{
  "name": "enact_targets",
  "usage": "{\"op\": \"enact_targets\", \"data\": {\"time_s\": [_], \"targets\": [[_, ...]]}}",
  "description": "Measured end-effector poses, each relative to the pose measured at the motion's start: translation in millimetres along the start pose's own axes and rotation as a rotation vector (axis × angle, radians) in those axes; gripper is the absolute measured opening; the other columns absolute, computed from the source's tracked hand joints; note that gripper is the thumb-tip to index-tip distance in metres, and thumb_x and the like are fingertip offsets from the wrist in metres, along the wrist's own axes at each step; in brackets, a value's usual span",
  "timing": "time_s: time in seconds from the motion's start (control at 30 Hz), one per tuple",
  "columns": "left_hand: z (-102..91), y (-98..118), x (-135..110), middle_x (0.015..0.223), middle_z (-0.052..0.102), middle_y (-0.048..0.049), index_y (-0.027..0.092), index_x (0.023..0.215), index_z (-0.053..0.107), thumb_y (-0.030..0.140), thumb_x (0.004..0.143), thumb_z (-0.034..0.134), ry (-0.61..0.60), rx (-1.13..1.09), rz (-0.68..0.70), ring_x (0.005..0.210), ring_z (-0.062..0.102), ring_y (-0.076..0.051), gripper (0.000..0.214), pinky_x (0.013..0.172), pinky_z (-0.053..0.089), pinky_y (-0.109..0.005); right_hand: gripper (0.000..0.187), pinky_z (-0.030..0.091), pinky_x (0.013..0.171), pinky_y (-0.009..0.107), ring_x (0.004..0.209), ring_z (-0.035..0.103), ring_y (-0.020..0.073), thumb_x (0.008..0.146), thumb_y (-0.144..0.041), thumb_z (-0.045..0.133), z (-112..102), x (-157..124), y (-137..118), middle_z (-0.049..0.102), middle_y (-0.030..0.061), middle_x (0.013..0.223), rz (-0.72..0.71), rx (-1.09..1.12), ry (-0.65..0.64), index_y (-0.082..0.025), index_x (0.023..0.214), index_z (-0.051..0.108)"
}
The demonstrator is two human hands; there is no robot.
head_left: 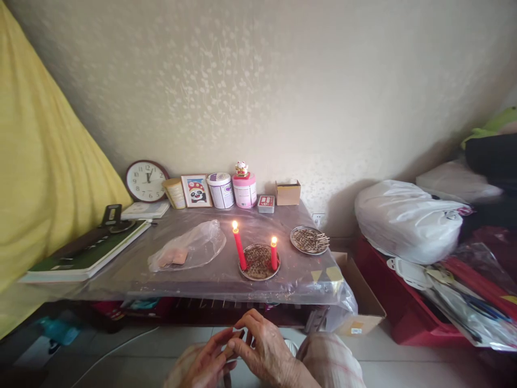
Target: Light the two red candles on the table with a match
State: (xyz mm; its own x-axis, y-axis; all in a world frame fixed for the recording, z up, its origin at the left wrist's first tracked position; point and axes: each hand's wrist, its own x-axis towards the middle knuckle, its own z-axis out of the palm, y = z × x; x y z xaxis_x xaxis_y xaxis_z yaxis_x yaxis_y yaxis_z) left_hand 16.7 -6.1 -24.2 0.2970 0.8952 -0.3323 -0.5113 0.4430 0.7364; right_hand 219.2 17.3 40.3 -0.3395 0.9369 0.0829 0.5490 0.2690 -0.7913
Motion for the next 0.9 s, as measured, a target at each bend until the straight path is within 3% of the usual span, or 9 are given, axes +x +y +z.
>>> {"op": "enact_targets", "data": {"time_s": [0.2, 0.3, 0.43, 0.9], "targets": [[14.8, 7, -5, 0.148, 0.071, -0.0168, 0.021, 0.123, 0.081, 0.023, 0.087, 0.076, -0.063, 0.046, 0.053, 0.155, 0.041, -0.048, 0.036, 0.127, 0.032, -0.066, 0.013, 0.057, 0.078, 0.027, 0.085, 0.073, 0.019, 0.091, -0.033, 0.077, 4, -2, -3, 0.072, 0.0033, 0.102, -0.034, -0.024, -0.032, -0.022, 0.095, 0.072], [12.4, 4, -2, 0.144, 0.074, -0.0163, 0.021, 0.121, 0.081, 0.024, 0.086, 0.078, -0.078, 0.033, 0.061, 0.154, 0.042, -0.047, 0.035, 0.129, 0.027, -0.066, 0.008, 0.057, 0.082, 0.027, 0.088, 0.073, 0.019, 0.088, -0.022, 0.077, 3, -2, -8, 0.072, 0.0033, 0.103, -0.013, -0.046, -0.073, -0.021, 0.094, 0.072], [2.9, -5, 3, 0.139, 0.077, -0.0184, 0.02, 0.122, 0.081, 0.025, 0.085, 0.079, -0.075, 0.007, 0.071, 0.151, 0.047, -0.048, 0.037, 0.129, 0.024, -0.068, 0.01, 0.057, 0.082, 0.027, 0.088, 0.073, 0.0194, 0.087, -0.024, 0.079, 4, -1, -9, 0.072, 0.003, 0.103, 0.003, -0.061, -0.089, -0.022, 0.096, 0.073], [4.6, -6, 0, 0.139, 0.076, -0.0194, 0.015, 0.12, 0.079, 0.03, 0.076, 0.086, 0.099, 0.085, 0.116, 0.154, 0.04, -0.052, 0.048, 0.127, 0.032, -0.068, 0.015, 0.056, 0.078, 0.027, 0.084, 0.072, 0.0186, 0.088, -0.029, 0.079, 5, -1, -10, 0.071, 0.0039, 0.109, 0.018, -0.124, -0.089, -0.022, 0.099, 0.073]]}}
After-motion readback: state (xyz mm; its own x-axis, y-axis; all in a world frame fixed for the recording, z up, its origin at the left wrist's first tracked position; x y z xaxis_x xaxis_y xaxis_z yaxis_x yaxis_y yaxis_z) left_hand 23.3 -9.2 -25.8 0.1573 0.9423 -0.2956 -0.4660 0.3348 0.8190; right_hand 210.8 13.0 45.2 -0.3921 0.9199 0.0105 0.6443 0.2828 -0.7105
